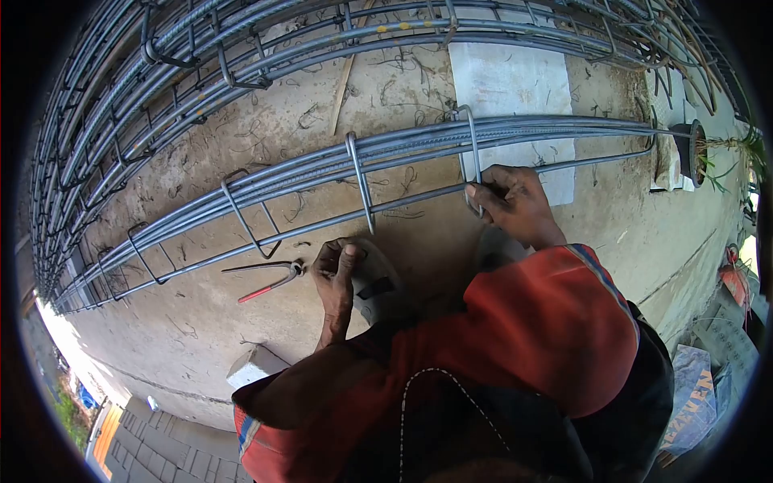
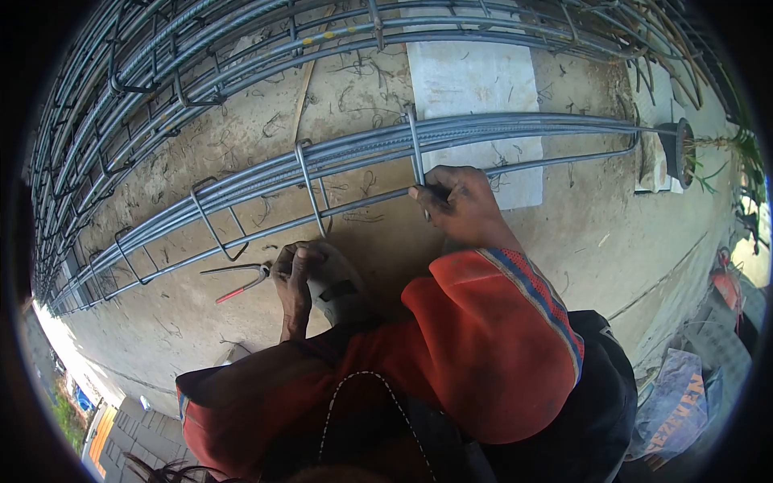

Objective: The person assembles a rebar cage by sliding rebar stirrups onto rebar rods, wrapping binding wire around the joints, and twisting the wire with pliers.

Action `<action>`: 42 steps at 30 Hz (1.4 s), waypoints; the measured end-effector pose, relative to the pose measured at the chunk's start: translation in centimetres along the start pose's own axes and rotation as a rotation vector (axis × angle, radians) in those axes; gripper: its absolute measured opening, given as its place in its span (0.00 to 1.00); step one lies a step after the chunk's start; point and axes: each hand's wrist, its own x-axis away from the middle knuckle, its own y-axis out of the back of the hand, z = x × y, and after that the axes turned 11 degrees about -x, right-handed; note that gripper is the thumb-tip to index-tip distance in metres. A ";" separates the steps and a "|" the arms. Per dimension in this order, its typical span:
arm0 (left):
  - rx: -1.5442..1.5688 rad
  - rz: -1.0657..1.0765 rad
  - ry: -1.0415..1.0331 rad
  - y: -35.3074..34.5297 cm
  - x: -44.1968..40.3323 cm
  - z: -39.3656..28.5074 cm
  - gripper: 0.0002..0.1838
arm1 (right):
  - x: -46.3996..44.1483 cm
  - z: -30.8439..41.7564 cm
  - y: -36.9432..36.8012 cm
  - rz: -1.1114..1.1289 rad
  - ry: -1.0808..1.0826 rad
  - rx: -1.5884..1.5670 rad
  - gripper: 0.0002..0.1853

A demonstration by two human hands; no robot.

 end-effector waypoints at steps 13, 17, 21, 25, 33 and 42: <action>1.030 0.362 0.423 -13.5 -9.7 -2.6 0.34 | 1.0 -2.8 3.6 -0.060 0.117 -0.025 0.07; 1.206 0.302 0.364 -14.2 -14.4 -3.8 0.32 | 1.1 -1.5 4.0 -0.028 0.091 -0.022 0.07; 1.515 0.577 0.366 -13.8 -14.2 -4.8 0.30 | 1.2 -0.9 4.8 -0.067 0.176 0.024 0.08; 1.449 0.728 0.227 -14.1 -11.9 -6.7 0.19 | 2.0 0.3 6.5 -0.177 0.156 0.039 0.09; 1.420 0.804 0.104 -14.3 -13.0 -8.4 0.14 | 0.8 -0.5 9.8 -0.264 0.092 0.027 0.09; 1.137 0.874 0.053 -14.7 -14.6 -5.1 0.35 | 0.5 -1.3 9.3 -0.299 0.234 0.202 0.09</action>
